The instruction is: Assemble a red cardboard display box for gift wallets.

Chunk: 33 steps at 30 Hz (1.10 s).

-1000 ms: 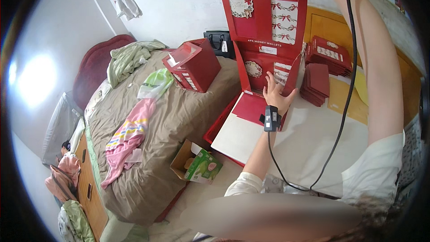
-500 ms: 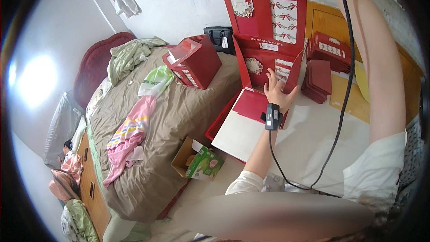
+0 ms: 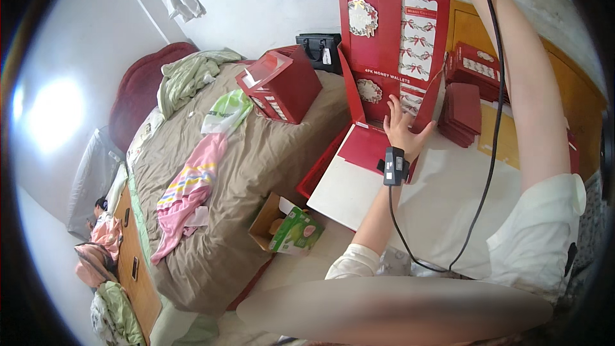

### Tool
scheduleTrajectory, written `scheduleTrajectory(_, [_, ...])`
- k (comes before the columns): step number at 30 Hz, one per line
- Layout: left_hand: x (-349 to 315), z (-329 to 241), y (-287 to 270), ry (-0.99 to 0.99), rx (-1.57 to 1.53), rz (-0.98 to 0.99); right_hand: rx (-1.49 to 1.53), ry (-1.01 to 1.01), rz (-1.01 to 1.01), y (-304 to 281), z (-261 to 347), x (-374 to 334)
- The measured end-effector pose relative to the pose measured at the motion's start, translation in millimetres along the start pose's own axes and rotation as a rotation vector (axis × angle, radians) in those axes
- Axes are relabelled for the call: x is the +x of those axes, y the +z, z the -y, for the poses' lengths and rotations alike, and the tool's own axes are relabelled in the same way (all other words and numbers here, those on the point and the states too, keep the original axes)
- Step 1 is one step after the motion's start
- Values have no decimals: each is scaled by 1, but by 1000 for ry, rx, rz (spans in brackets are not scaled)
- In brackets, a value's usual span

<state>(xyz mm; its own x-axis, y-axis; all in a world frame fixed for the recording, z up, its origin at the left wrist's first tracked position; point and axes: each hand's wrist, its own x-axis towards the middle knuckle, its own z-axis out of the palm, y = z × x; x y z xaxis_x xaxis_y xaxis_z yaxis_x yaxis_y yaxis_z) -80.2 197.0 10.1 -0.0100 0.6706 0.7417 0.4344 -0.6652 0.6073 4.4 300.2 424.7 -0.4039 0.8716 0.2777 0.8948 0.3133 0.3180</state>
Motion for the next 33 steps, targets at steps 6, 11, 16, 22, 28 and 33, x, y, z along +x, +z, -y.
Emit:
scheduleTrajectory(6, [0,-1,0,3,2,1,37,-19,41,19,-4,10])
scheduleTrajectory(11, [3,-4,0,-50,-31,34,57,-31,76,37,-6,10])
scheduleTrajectory(16, [5,-5,0,-36,-60,27,78,-47,116,62,-5,6])
scheduleTrajectory(22, [-5,2,12,-53,-352,-199,103,-74,139,99,5,-7])
scheduleTrajectory(28, [-11,7,29,-195,-745,-371,92,-120,112,115,34,-28])
scheduleTrajectory(33, [-14,-9,37,-337,-738,-467,212,-96,159,114,56,-55])
